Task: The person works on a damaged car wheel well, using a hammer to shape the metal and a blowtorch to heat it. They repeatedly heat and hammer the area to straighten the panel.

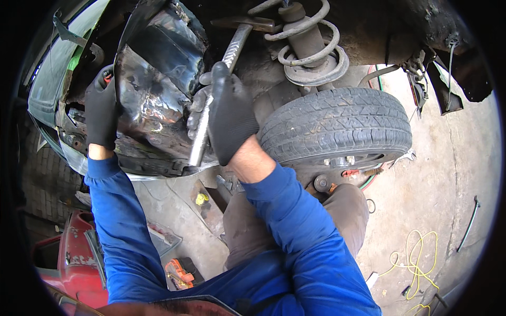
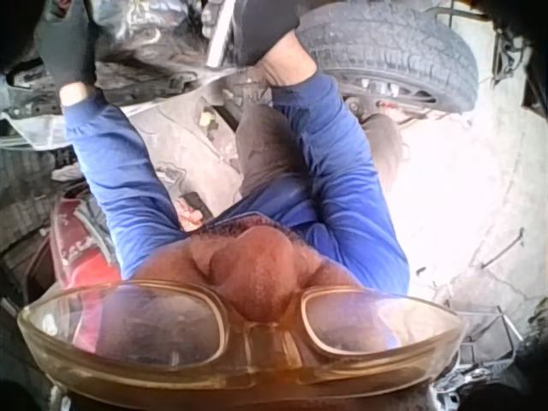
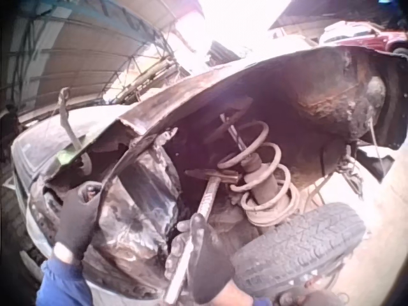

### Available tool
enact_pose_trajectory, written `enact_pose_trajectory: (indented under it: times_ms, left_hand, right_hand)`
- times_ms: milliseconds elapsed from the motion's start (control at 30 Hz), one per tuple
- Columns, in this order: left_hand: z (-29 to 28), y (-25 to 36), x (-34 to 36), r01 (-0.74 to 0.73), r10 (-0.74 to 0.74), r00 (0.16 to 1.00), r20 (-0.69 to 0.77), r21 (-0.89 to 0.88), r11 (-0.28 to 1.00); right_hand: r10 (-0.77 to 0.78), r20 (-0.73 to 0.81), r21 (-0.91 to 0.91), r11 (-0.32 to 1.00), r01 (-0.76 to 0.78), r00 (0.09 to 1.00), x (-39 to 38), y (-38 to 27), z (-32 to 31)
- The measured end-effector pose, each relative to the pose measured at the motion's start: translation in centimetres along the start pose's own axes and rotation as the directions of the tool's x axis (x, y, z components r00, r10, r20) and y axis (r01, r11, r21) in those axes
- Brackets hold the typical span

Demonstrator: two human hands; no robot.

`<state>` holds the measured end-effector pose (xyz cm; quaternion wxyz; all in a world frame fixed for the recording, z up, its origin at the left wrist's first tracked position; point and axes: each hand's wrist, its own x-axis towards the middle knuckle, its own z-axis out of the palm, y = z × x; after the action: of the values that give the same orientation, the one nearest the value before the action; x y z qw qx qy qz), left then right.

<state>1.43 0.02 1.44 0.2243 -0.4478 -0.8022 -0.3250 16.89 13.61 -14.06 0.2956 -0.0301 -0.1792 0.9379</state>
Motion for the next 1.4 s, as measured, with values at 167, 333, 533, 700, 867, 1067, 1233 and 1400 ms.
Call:
enact_pose_trajectory:
  times_ms: [167, 333, 533, 700, 867, 1067, 1233, 1400]
  left_hand:
    - [-0.3, 0.9, 0.1, 0.026, -0.028, 0.999, 0.027, 0.063, 0.998]
    - [-0.4, 1.8, 0.2, 0.195, -0.198, 0.973, 0.117, 0.033, 0.980]
    - [-3.4, 0.1, 1.2, 0.095, -0.128, 0.946, 0.296, 0.123, 0.988]
    - [-4.5, -2.8, 1.1, 0.016, -0.060, 0.941, 0.334, 0.133, 0.991]
    - [-4.0, -3.4, 1.3, -0.037, -0.005, 0.919, 0.395, 0.100, 0.994]
    - [-3.6, -4.0, 2.1, -0.064, -0.013, 0.881, 0.472, 0.147, 0.987]
    - [-4.0, -4.8, 2.4, 0.029, -0.110, 0.834, 0.541, 0.155, 0.987]
    - [-4.0, -4.5, 2.6, -0.022, -0.061, 0.809, 0.585, 0.133, 0.991]
  right_hand:
    - [0.187, -0.286, -0.005, 0.980, -0.197, 0.940, -0.9, -0.4, 0.7]
    - [-0.185, -0.413, -0.689, 0.704, -0.173, 0.892, -2.0, 0.6, 3.2]
    - [0.038, -0.359, -0.530, 0.814, -0.237, 0.933, -7.0, 2.0, 4.2]
    - [-0.102, -0.636, -0.673, 0.559, -0.484, 0.765, -13.9, 2.8, 5.7]
    - [-0.147, -0.651, -0.494, 0.827, -0.268, 0.745, -13.2, 2.8, 8.5]
    - [0.134, -0.665, -0.034, 0.977, -0.209, 0.735, -10.4, 1.3, 8.9]
    - [-0.016, -0.617, -0.159, 0.982, -0.105, 0.787, -6.9, 2.2, 9.9]
    - [-0.077, -0.591, -0.233, 0.969, -0.078, 0.803, -5.2, 1.6, 9.0]
